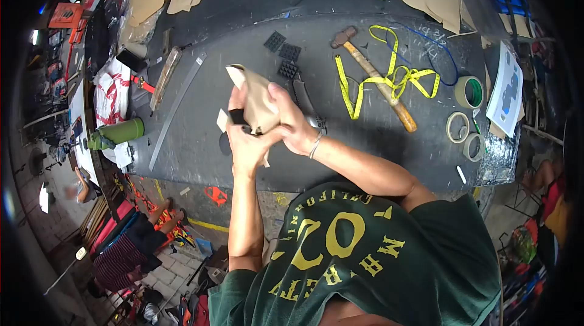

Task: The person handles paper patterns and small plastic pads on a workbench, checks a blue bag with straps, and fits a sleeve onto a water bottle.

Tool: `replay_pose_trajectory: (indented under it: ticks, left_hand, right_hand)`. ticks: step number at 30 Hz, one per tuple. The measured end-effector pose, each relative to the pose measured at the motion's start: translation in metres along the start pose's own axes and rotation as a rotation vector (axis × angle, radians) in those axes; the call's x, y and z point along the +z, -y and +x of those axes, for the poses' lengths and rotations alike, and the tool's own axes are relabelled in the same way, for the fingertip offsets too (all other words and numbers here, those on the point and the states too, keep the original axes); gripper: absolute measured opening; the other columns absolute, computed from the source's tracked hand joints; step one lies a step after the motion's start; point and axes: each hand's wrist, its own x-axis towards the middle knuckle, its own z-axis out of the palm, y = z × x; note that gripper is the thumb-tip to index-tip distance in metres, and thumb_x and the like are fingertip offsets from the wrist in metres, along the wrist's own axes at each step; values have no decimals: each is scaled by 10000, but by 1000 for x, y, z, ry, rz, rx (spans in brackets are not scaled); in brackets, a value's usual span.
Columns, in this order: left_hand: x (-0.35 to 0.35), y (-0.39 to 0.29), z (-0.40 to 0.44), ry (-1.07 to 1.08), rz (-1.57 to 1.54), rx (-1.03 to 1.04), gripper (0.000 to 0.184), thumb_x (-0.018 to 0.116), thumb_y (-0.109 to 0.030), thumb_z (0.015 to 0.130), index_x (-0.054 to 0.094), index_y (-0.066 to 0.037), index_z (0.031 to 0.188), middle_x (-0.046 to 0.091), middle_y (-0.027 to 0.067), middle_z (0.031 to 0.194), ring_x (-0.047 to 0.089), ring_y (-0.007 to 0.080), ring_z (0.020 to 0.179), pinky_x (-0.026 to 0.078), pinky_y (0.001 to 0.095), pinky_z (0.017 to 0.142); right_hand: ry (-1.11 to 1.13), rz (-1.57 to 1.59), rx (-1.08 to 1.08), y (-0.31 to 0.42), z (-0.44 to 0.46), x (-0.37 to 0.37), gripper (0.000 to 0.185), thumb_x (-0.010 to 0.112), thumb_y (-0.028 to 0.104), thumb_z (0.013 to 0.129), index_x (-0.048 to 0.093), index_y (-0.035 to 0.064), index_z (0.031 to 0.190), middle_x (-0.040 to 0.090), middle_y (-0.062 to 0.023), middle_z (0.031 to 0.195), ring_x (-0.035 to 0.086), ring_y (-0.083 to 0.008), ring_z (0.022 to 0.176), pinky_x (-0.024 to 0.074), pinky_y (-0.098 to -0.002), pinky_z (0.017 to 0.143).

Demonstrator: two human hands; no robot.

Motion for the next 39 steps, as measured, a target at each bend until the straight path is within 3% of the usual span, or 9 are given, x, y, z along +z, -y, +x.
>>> replay_pose_trajectory:
  ticks: [9,12,15,19,20,29,33,37,39]
  left_hand:
    - [-14,33,-46,-50,345,-89,323,825,-145,780,665,19,1008,671,142,1013,668,300,910,528,388,836]
    - [-44,41,-59,-168,331,-207,322,807,-164,819,664,6,1051,704,115,971,668,225,899,531,357,820]
    - [-73,17,-68,-357,112,-406,365,784,-136,855,630,26,1143,711,93,1010,662,158,873,539,307,787]
    - [-105,47,-123,-582,60,-530,616,801,-151,880,476,68,1356,642,148,1161,636,166,1027,543,276,815]
    - [-102,42,-134,-639,42,-574,675,809,-195,880,448,82,1379,612,165,1217,605,174,1101,532,286,857]
    - [-126,82,-266,-844,78,-749,579,736,-282,917,508,31,1348,626,128,1247,602,202,1074,459,352,982]
    - [-135,89,-288,-827,-60,-582,612,697,-229,894,476,5,1413,629,112,1214,622,220,1050,511,329,925]
    - [-177,135,-347,-818,-721,-606,577,597,-390,935,523,-44,1390,643,98,1220,664,193,944,568,295,775]
    - [-189,137,-342,-816,-1063,-472,605,584,-393,938,479,-56,1428,623,89,1260,669,190,951,573,295,775]
  right_hand:
    - [213,-151,483,-15,9,-33,808,526,719,931,492,107,1456,538,-162,1392,516,-255,1305,487,-486,1003]
    - [588,-1193,113,60,57,-65,478,727,521,891,752,113,1139,716,-109,1115,667,-193,1058,552,-361,871]
    - [15,-1160,-294,141,165,-134,256,768,328,870,772,100,986,741,-28,926,701,-137,843,568,-293,801]
    - [-629,-2251,-878,253,325,-261,413,688,353,854,709,0,1067,627,-292,1249,632,-442,1107,506,-494,943]
    - [-913,-1448,-534,263,290,-207,655,706,410,840,549,4,1330,506,-308,1388,550,-499,1211,468,-525,1008]
    - [-1144,-1669,-328,257,349,-240,573,812,387,727,701,22,1155,700,-234,1189,653,-357,1184,527,-397,986]
    - [-778,-1199,-879,290,356,-251,398,713,253,802,708,9,1116,717,-209,1111,694,-313,1036,536,-390,916]
    - [-274,-568,-765,270,253,-110,571,712,300,871,537,-62,1276,684,-240,1174,705,-356,947,566,-459,898]
    - [-206,-897,-750,236,228,-117,366,580,138,914,619,14,1256,697,-92,1037,644,-167,925,531,-348,827]
